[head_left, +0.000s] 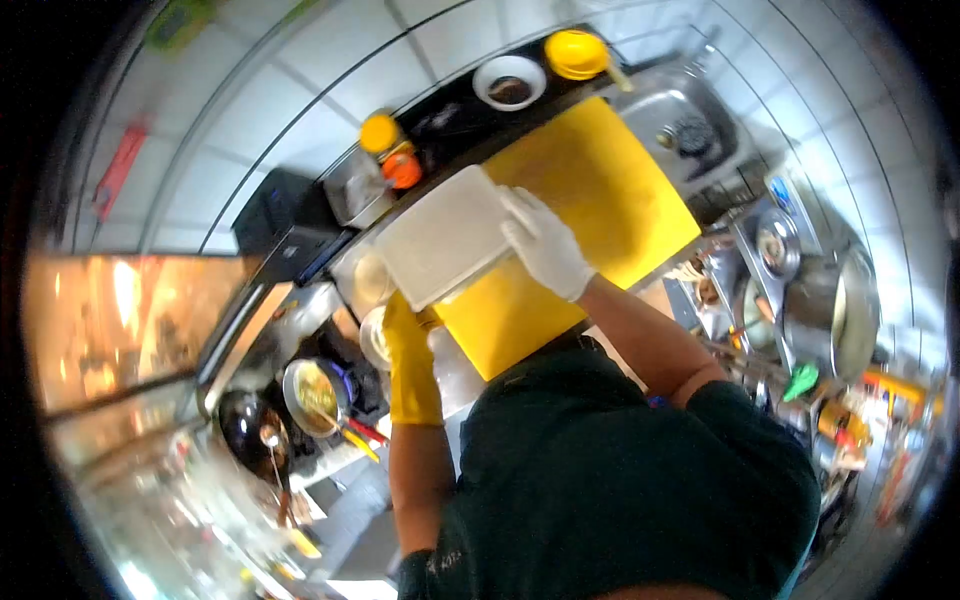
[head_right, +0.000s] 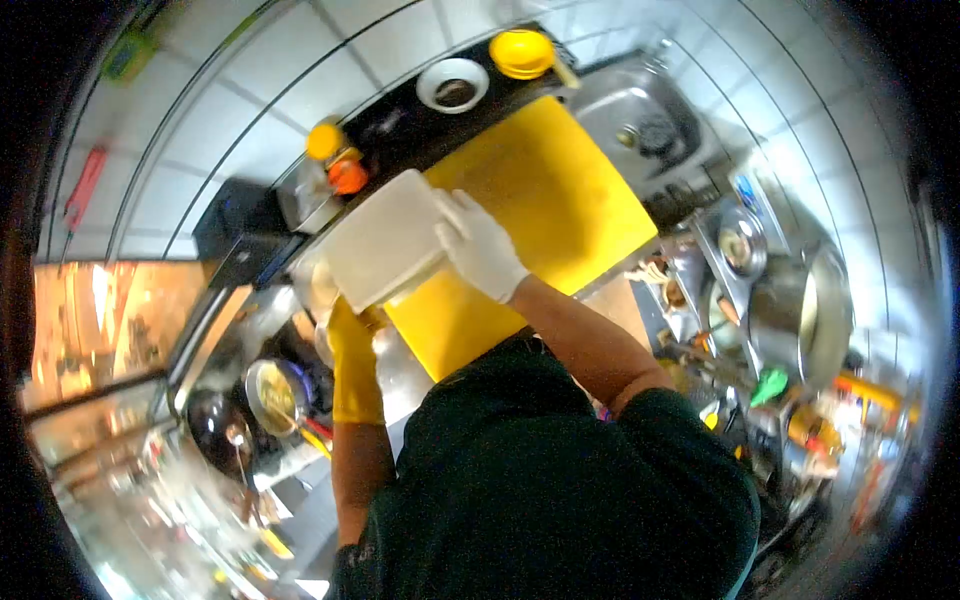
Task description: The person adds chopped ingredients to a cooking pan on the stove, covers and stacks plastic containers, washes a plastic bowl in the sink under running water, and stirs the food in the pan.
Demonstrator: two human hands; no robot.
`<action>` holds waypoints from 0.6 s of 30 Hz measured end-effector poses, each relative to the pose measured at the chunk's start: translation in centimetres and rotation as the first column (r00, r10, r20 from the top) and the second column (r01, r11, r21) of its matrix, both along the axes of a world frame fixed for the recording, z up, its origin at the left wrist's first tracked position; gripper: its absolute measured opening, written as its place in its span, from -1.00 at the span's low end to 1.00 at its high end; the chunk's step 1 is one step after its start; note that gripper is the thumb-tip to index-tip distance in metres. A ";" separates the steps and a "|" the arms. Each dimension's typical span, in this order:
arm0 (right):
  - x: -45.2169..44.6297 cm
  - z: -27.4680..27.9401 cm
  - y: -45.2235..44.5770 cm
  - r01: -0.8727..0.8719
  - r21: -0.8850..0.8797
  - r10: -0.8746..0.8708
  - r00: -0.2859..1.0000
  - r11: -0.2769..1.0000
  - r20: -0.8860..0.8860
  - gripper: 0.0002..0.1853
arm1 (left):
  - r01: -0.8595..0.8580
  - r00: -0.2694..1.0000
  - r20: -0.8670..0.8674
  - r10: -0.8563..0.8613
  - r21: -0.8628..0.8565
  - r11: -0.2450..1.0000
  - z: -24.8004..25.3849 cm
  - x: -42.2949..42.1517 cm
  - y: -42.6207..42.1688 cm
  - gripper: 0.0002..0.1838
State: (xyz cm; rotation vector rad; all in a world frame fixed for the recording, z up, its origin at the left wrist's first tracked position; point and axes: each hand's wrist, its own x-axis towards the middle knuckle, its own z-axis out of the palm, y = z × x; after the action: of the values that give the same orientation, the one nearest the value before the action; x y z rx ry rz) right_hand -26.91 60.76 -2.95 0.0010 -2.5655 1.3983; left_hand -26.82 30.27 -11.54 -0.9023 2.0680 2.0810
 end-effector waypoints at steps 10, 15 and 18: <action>-5.0 5.3 -0.2 -0.048 0.342 0.162 0.936 0.938 -0.314 -0.27 | 0.283 0.916 -0.177 -0.361 -0.355 0.891 8.0 -5.7 1.6 -0.44; -5.3 2.5 -1.1 -0.198 0.401 0.239 0.969 0.895 -0.054 -0.26 | 0.278 0.884 -0.227 -0.409 -0.448 0.850 -7.0 -8.1 -1.6 -0.61; -5.5 2.1 -1.2 -0.177 0.418 0.229 0.970 0.891 -0.077 -0.27 | 0.201 0.907 -0.304 -0.292 -0.297 0.934 -7.9 -8.5 -3.9 -0.73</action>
State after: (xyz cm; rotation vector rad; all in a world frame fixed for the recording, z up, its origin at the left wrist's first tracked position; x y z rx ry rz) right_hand -32.41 59.56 -0.81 0.4236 -2.7591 0.8538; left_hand -35.33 26.40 -19.44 -0.2746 2.5175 1.9734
